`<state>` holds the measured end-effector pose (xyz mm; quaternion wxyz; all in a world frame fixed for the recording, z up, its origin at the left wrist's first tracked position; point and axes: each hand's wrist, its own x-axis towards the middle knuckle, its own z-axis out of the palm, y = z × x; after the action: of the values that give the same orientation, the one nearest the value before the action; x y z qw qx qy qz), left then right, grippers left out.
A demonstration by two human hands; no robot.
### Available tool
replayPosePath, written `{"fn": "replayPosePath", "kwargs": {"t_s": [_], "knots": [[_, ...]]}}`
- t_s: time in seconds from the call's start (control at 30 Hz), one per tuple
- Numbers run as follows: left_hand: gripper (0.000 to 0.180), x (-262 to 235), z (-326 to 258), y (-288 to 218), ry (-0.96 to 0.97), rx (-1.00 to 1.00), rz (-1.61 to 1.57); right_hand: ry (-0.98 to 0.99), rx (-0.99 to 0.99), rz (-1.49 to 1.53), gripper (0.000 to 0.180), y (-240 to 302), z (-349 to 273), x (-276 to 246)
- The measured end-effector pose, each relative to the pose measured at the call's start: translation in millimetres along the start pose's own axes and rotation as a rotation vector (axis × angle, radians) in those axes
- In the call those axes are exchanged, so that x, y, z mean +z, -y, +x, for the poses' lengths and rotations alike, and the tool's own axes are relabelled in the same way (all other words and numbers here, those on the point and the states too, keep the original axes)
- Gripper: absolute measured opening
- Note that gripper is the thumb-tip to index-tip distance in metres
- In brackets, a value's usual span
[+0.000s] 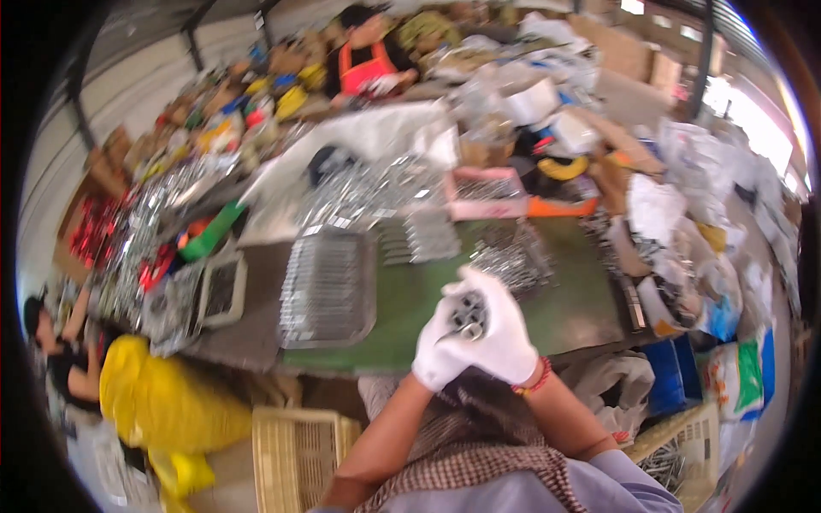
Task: Assembling small metal components by inserting rods into a circular frame.
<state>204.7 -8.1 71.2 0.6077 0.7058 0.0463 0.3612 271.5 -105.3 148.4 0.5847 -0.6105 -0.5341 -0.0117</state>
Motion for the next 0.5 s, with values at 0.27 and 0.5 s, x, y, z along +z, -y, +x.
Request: {"fn": "replayPosePath", "kwargs": {"t_s": [0.27,0.5], "knots": [[0.053,-24.6,-1.2,1.2,0.098,0.039,0.058,-0.072,0.157,0.179,0.099,-21.4,-5.7,37.1],[0.063,-22.8,-12.7,-16.0,-0.063,0.094,0.407,-0.338,0.403,0.405,0.077,25.0,4.7,43.5]]}}
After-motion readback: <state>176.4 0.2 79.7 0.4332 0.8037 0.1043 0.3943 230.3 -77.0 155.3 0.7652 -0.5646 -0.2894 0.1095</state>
